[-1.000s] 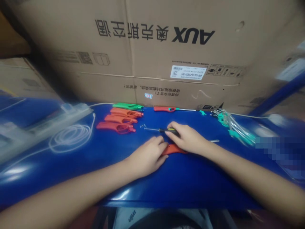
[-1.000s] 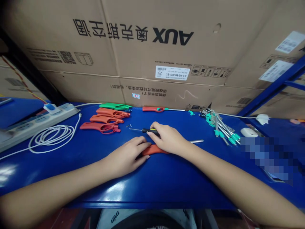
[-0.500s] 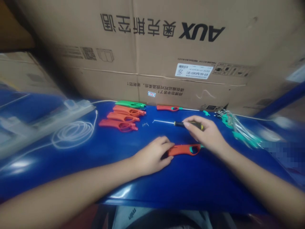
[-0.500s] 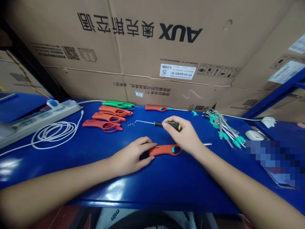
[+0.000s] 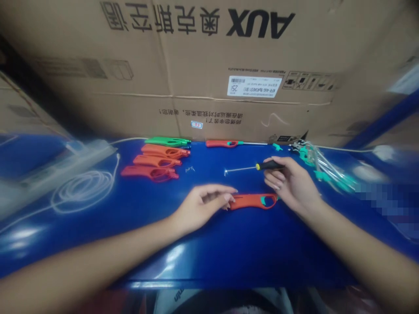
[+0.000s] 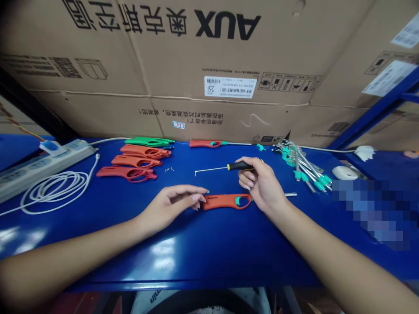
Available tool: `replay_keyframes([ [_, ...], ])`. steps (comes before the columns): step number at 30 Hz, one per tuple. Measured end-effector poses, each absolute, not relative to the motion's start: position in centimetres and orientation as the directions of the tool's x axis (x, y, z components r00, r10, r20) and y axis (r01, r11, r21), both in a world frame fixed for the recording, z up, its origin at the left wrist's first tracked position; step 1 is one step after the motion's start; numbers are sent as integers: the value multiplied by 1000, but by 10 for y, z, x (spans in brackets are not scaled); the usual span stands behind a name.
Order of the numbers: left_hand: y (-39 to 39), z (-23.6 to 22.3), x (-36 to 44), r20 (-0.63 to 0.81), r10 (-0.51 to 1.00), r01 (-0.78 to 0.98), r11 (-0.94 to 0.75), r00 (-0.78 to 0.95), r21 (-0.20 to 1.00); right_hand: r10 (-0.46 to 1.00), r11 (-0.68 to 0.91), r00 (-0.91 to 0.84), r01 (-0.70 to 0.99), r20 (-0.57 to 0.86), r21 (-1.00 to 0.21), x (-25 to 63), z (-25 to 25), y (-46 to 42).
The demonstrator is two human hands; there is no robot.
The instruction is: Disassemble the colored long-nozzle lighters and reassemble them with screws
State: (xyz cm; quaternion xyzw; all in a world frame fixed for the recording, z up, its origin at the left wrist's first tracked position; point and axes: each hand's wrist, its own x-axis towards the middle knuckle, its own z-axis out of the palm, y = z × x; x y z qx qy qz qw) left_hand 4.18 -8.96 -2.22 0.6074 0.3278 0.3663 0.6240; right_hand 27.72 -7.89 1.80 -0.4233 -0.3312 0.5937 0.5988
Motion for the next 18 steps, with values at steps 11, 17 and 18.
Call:
replay_keyframes([
  [11,-81,-17,42,-188,844,-368,406,502,836,990,-105,43,-393,-133,-913,278,6,-78],
  [17,-78,-17,40,-182,852,-412,411,492,813,996,-63,39,-370,-83,-927,278,3,-78],
  [18,-78,-17,41,-182,855,-421,412,487,808,997,-49,44,-359,-69,-932,278,3,-78],
])
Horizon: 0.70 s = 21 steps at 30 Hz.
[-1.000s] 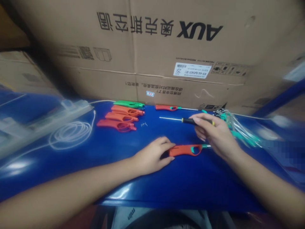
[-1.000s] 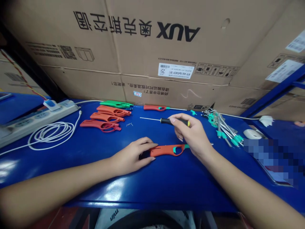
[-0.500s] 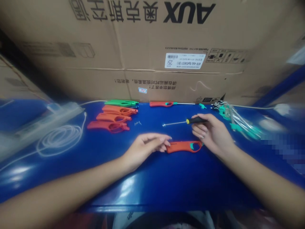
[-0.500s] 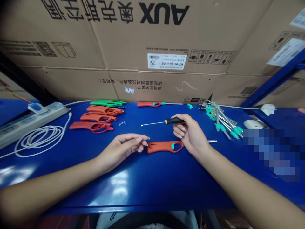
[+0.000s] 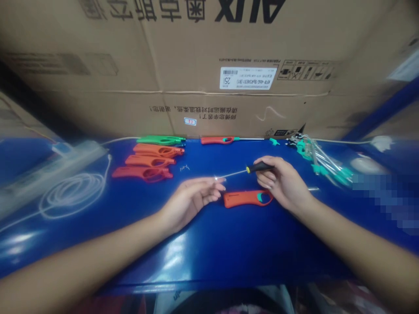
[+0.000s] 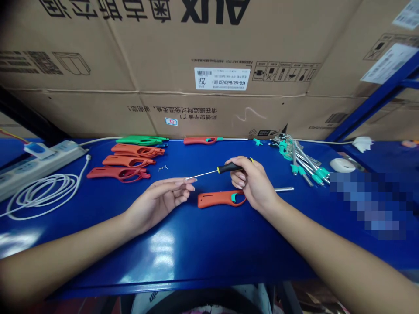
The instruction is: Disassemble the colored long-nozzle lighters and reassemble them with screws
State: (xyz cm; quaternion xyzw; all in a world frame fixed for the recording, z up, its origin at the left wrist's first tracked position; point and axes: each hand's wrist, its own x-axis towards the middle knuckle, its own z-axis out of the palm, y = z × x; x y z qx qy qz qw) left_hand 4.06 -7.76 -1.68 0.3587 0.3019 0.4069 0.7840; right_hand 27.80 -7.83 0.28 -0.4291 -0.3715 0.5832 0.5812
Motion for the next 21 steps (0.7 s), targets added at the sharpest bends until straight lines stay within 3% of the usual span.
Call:
replay_keyframes([
  [13,-77,-21,43,-185,908,-311,312,376,897,997,-14,63,-308,-35,-951,273,3,-82],
  [21,-75,-21,43,-202,900,-320,336,386,886,995,23,97,-316,-9,-949,273,3,-82],
])
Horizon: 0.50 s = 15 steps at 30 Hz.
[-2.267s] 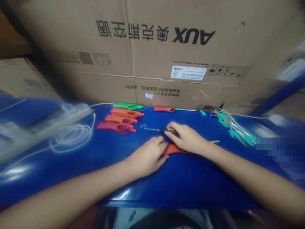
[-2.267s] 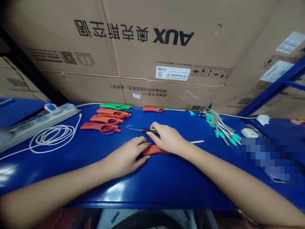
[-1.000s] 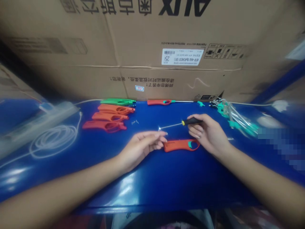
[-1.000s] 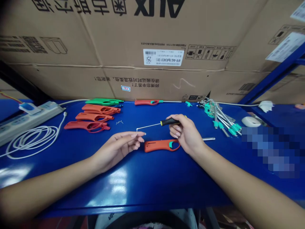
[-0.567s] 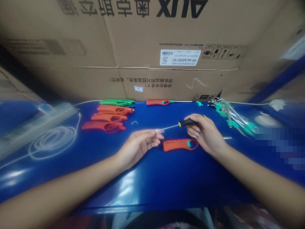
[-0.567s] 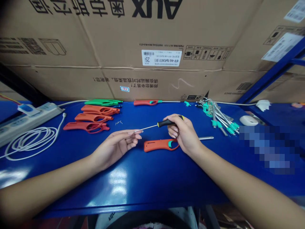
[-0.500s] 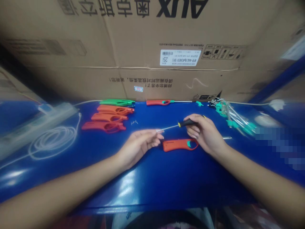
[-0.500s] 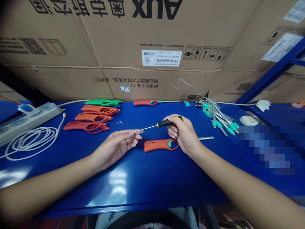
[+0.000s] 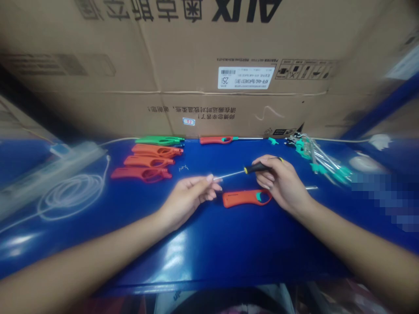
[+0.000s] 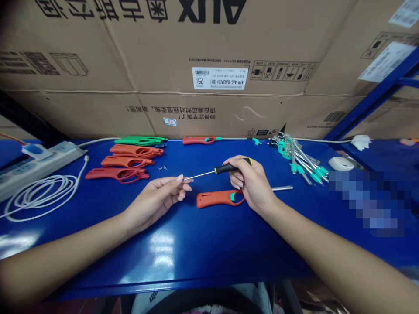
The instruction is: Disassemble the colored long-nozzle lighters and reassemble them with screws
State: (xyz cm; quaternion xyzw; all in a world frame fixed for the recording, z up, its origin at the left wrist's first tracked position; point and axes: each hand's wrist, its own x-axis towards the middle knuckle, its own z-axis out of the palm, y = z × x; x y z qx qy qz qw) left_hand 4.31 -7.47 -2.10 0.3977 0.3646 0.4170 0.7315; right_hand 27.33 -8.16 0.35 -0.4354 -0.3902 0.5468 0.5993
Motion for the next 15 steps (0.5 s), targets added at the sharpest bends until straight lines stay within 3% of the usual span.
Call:
replay_keyframes([
  [15,-74,-21,41,-199,880,-198,308,431,931,996,30,95,-285,3,-958,273,7,-85],
])
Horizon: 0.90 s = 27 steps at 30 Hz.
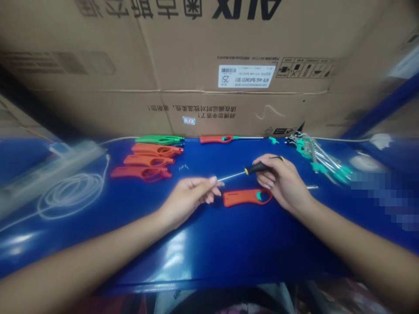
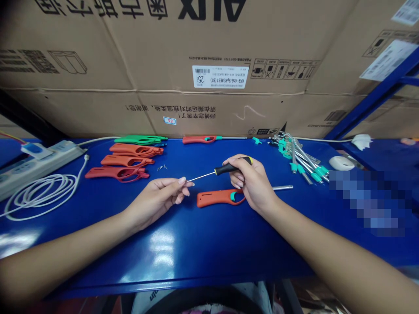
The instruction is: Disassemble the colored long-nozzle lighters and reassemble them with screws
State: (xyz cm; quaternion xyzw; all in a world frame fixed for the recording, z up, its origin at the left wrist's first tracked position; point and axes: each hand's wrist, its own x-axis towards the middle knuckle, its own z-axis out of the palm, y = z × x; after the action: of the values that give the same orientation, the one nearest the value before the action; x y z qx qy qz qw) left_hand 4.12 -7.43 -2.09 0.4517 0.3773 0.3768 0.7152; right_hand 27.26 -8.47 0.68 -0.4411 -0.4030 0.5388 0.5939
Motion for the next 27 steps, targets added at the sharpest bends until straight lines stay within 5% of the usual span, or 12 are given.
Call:
replay_keyframes([
  [27,-74,-27,37,-136,852,-37,179,507,983,995,-50,68,-345,-78,-937,275,5,-82],
])
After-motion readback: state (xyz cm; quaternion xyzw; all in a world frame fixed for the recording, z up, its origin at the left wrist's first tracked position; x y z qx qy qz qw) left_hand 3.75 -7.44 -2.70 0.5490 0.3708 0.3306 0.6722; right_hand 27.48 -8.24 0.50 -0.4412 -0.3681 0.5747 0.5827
